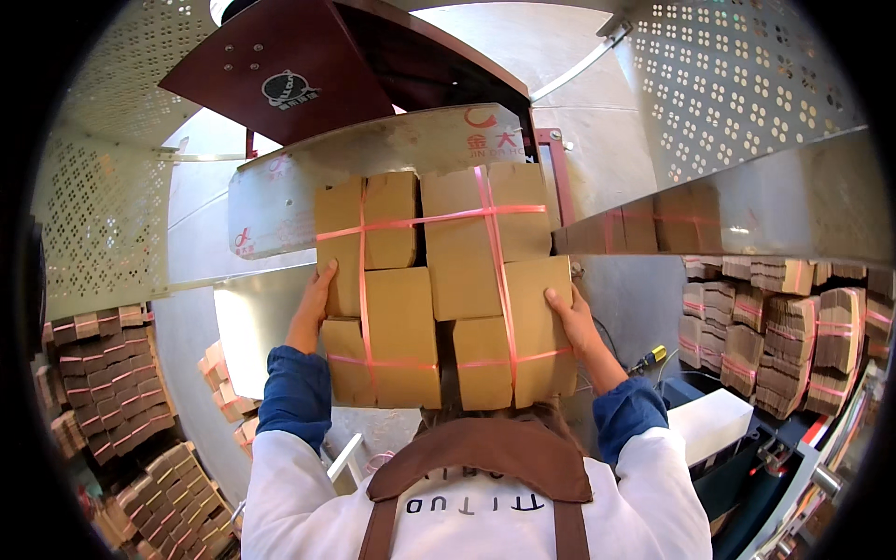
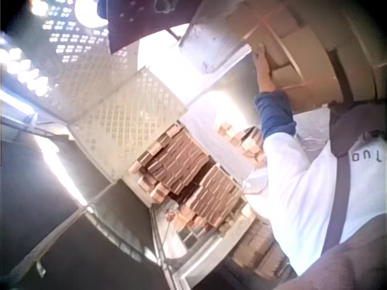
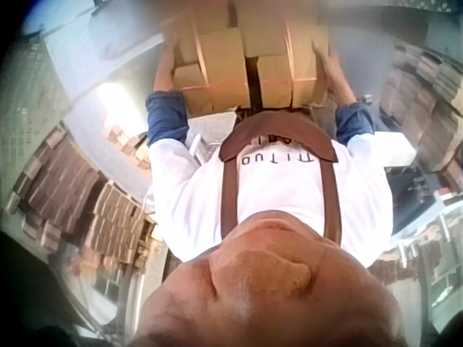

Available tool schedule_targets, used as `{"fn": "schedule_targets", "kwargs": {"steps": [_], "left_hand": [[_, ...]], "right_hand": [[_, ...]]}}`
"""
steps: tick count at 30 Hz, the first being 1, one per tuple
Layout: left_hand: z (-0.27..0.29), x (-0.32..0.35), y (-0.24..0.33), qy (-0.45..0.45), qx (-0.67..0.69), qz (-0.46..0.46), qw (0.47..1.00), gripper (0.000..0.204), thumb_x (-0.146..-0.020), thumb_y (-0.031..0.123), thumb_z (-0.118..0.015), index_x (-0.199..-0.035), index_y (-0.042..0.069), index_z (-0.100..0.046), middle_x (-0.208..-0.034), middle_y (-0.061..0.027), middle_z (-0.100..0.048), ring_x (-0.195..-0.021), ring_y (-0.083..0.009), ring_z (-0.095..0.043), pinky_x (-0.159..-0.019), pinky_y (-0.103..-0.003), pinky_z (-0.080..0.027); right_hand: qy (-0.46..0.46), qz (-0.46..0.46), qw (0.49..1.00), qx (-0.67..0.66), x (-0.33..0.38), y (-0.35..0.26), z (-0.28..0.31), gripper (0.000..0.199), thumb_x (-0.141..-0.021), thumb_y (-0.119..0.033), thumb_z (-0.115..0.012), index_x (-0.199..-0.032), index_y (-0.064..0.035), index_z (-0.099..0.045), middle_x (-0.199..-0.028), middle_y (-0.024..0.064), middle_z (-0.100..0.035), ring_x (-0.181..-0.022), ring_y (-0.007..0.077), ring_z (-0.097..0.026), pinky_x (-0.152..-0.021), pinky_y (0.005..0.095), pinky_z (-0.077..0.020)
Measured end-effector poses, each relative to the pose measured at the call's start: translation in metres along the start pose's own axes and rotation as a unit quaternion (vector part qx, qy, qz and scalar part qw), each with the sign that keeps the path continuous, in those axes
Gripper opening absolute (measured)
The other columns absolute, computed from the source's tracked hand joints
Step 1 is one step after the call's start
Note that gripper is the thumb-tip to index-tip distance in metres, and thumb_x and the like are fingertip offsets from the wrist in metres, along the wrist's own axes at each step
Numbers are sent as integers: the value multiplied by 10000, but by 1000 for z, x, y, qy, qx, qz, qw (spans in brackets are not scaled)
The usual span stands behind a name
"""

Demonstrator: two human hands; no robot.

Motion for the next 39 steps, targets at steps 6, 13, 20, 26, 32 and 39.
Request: {"fn": "schedule_targets", "kwargs": {"steps": [6,13,20,26,32,39], "left_hand": [[1,-1,-2,3,-3,7,1000,630,-881,392,-671,-1347,20,-468,-1198,-105,-595,-1025,-195,-599,-843,-330,-512],[1,-2,-2,-6,-24,41,999,655,-867,427,-683,-1322,1,-481,-1170,-100,-609,-1001,-195,-611,-827,-339,-520],[0,2,-2,-21,-26,46,998,659,-868,428,-680,-1328,4,-474,-1176,-98,-606,-1018,-194,-606,-843,-340,-514],[37,57,-53,-2,81,-21,996,584,-926,357,-609,-1387,45,-431,-1258,-95,-565,-1081,-213,-571,-900,-353,-483],[71,225,-172,161,233,-67,957,659,-958,529,-493,-1395,46,-391,-1299,-92,-534,-1153,-229,-544,-950,-384,-469],[-54,352,-182,-423,-70,36,903,452,-1003,315,-490,-1356,34,-476,-1155,-58,-575,-1009,-159,-542,-879,-314,-452]], "right_hand": [[1,11,1000,5,0,3,-1,717,-885,-412,-664,-1377,32,-390,-1274,166,-544,-1145,221,-541,-970,333,-433],[-43,-19,999,21,-1,3,0,715,-882,-411,-666,-1375,30,-393,-1272,167,-547,-1134,229,-550,-966,334,-438],[-12,-12,997,70,3,-2,0,718,-886,-465,-636,-1370,18,-414,-1233,136,-579,-1078,211,-580,-908,341,-477],[-49,-12,986,157,-3,-24,-26,565,-911,-425,-612,-1280,-3,-541,-1144,103,-639,-986,188,-620,-868,334,-488],[-202,191,757,591,-76,-99,-197,716,-870,-569,-573,-1303,0,-542,-1284,188,-580,-1210,306,-526,-1027,375,-387],[-137,570,585,560,45,-104,-478,852,-789,-510,-671,-1477,-137,-332,-1509,164,-331,-1404,325,-294,-1121,528,-256]]}}
Point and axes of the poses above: each hand's wrist, its own x-axis away from the middle knuckle, its own z-axis out of the back of the hand, y = z × x, the point moved 8 cm from there along -x, towards the middle knuckle
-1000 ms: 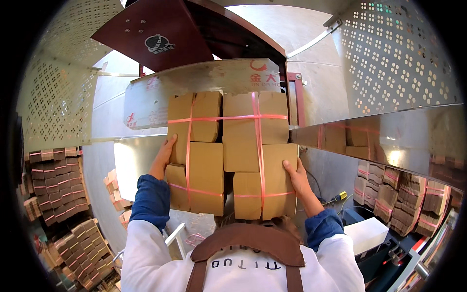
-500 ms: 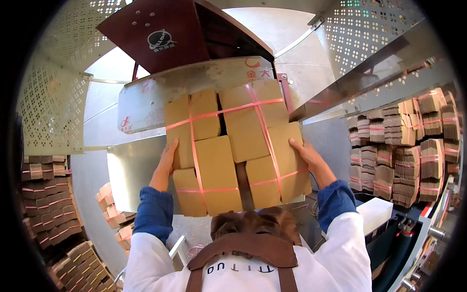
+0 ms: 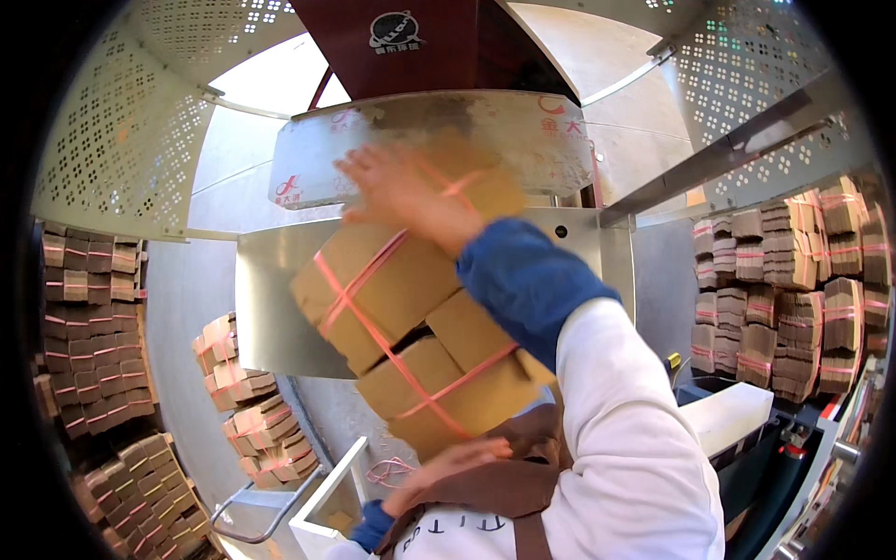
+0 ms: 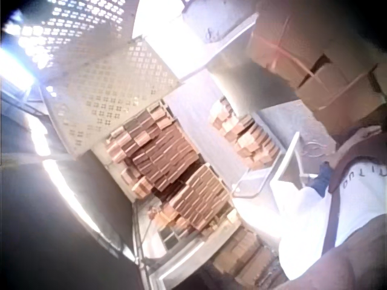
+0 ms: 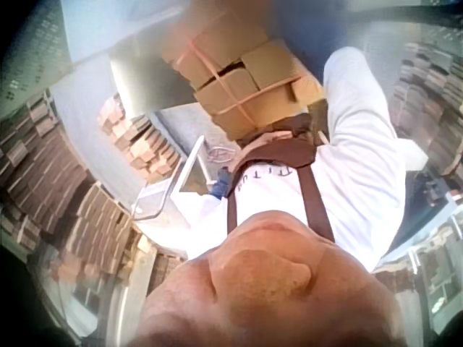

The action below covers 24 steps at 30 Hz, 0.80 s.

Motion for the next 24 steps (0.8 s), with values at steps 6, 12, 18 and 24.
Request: {"fn": "schedule_targets", "kwargs": {"steps": [6,12,18,24], "left_hand": [[235,126,154,577,-357,-224,700,524,-917,240,-618,-1353,-4,-461,-1292,-141,-539,-1162,-229,-528,-981,-368,-425],[333,77,90,489,87,-117,860,600,-932,364,-591,-1383,3,-429,-1358,-117,-516,-1215,-230,-516,-1003,-346,-424],[325,64,78,490,94,-109,860,574,-942,430,-540,-1353,33,-484,-1286,-83,-575,-1123,-207,-577,-941,-323,-472],[295,6,91,524,84,-95,842,561,-946,416,-541,-1347,28,-490,-1293,-91,-566,-1140,-210,-565,-948,-328,-466]], "right_hand": [[261,-274,924,52,257,63,80,783,-758,-355,-764,-1390,-39,-427,-1363,222,-485,-1297,384,-426,-1057,490,-340],[92,-500,757,-409,413,113,-42,911,-882,-503,-617,-1476,50,-204,-1388,317,-427,-1297,382,-450,-1065,424,-367],[89,-508,781,-352,372,91,-30,891,-846,-479,-655,-1459,11,-234,-1231,302,-564,-1156,395,-569,-973,409,-448],[112,-506,791,-325,388,161,3,882,-840,-458,-662,-1451,21,-245,-1204,294,-585,-1119,401,-590,-946,416,-464]]}}
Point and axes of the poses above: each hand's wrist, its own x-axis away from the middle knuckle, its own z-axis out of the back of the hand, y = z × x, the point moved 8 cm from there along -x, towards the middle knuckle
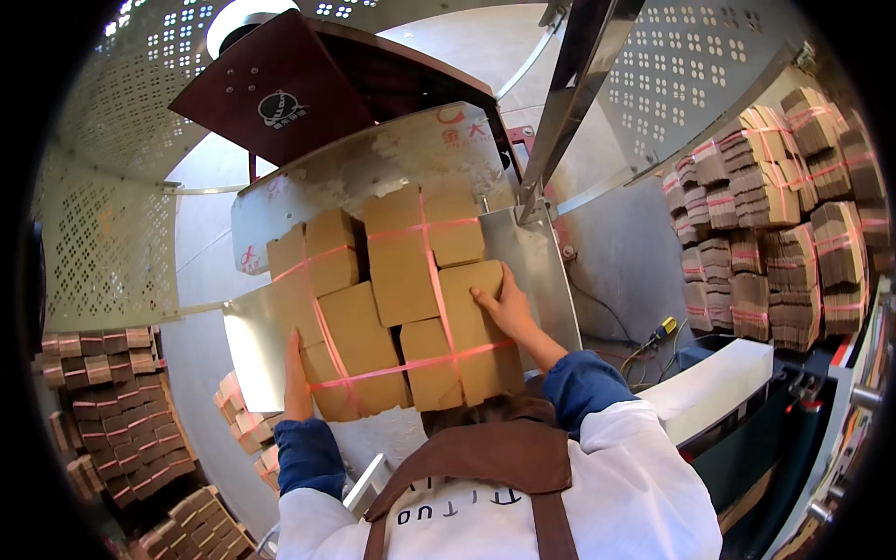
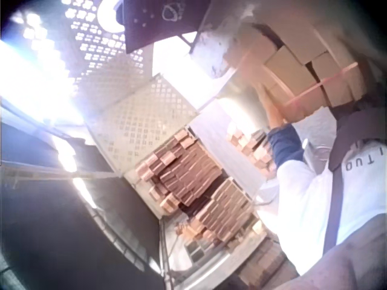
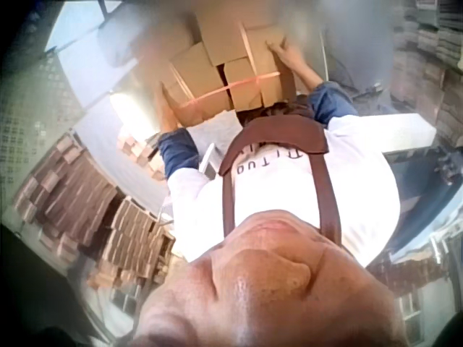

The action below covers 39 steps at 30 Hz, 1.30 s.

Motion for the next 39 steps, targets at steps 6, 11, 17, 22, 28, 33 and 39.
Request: {"fn": "schedule_targets", "kwargs": {"steps": [6,11,17,22,28,33,39], "left_hand": [[-94,-8,10,-12,-14,-38,999,560,-925,395,-601,-1323,13,-505,-1272,-91,-562,-1155,-199,-538,-948,-332,-454],[-115,-11,21,8,-25,-51,998,614,-897,418,-633,-1328,9,-478,-1281,-98,-541,-1167,-203,-515,-974,-335,-420],[-119,-34,33,-109,-158,56,980,650,-865,533,-620,-1367,147,-476,-1281,-50,-545,-1162,-181,-505,-921,-348,-406],[-119,-86,40,-135,-19,90,987,690,-850,543,-637,-1375,128,-470,-1259,-47,-567,-1154,-185,-528,-922,-346,-423],[-150,-79,63,-134,-31,48,989,757,-849,514,-660,-1374,14,-444,-1243,-91,-577,-1102,-210,-572,-927,-331,-466],[-159,-73,73,-129,-32,35,991,763,-851,517,-656,-1364,-10,-452,-1262,-95,-572,-1119,-199,-565,-920,-321,-464],[-141,-84,63,-118,-34,37,992,755,-857,526,-646,-1357,-9,-462,-1243,-98,-582,-1117,-195,-568,-922,-318,-460]], "right_hand": [[27,17,999,-19,-40,16,70,857,-836,-466,-663,-1426,36,-297,-1196,295,-590,-1119,394,-593,-944,402,-462],[34,12,999,17,-80,16,86,836,-837,-489,-667,-1406,32,-346,-1194,281,-596,-1121,374,-594,-943,397,-462],[91,40,991,92,-86,17,101,810,-846,-511,-653,-1383,31,-383,-1178,273,-611,-1107,377,-603,-938,392,-470],[53,-11,995,82,-82,17,97,774,-840,-522,-654,-1316,53,-451,-1161,283,-617,-1091,380,-612,-922,397,-476],[84,-13,994,62,-78,7,92,743,-824,-541,-663,-1215,73,-512,-1090,282,-641,-1026,391,-634,-874,406,-494],[74,-15,991,109,-93,11,96,725,-830,-540,-656,-1184,80,-524,-1078,280,-641,-1001,405,-632,-852,421,-497],[58,118,934,331,-50,-87,96,496,-845,-357,-682,-1143,19,-557,-1065,216,-653,-978,400,-619,-819,430,-503]]}}
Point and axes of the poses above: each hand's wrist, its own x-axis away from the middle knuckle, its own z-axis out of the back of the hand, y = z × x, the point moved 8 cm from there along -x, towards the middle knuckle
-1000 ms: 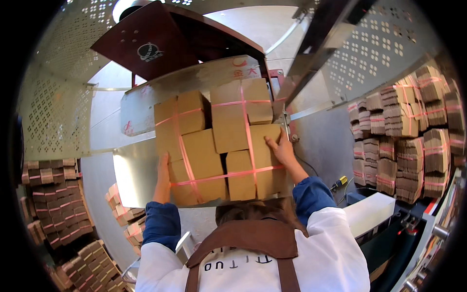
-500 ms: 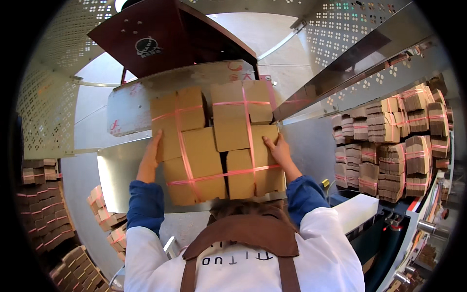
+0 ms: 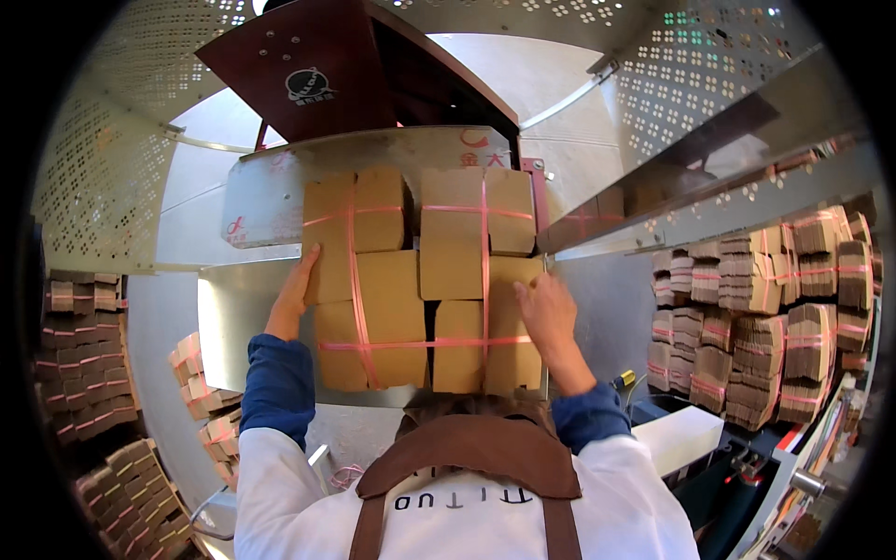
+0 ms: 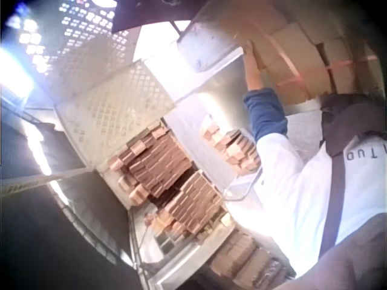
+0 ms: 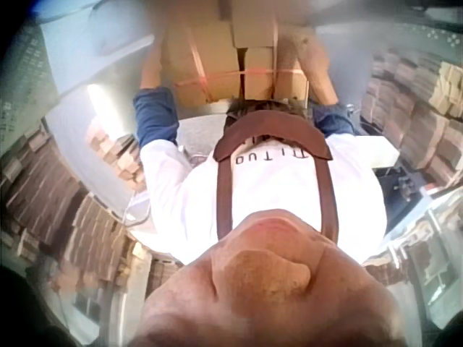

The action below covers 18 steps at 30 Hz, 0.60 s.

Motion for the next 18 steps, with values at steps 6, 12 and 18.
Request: {"fn": "schedule_targets", "kwargs": {"steps": [6,12,18], "left_hand": [[-10,-10,-5,-64,35,62,995,685,-886,496,-620,-1339,4,-473,-1190,-93,-615,-1043,-201,-620,-854,-325,-519],[-17,1,8,-31,50,82,995,606,-901,435,-626,-1310,9,-493,-1165,-93,-622,-1016,-191,-630,-813,-335,-539],[-18,7,23,38,-33,49,998,602,-867,421,-681,-1258,-14,-539,-1107,-89,-636,-934,-174,-638,-771,-311,-531]], "right_hand": [[129,314,941,6,-36,-88,8,525,-829,-261,-679,-1255,3,-524,-1379,189,-460,-1275,359,-420,-1058,472,-350],[78,292,953,-15,-37,-80,-29,629,-810,-273,-684,-1330,17,-481,-1416,182,-421,-1334,362,-349,-1100,499,-287],[78,286,954,-39,-37,-76,-41,638,-808,-276,-691,-1340,5,-478,-1420,163,-423,-1337,359,-347,-1099,519,-279]]}}
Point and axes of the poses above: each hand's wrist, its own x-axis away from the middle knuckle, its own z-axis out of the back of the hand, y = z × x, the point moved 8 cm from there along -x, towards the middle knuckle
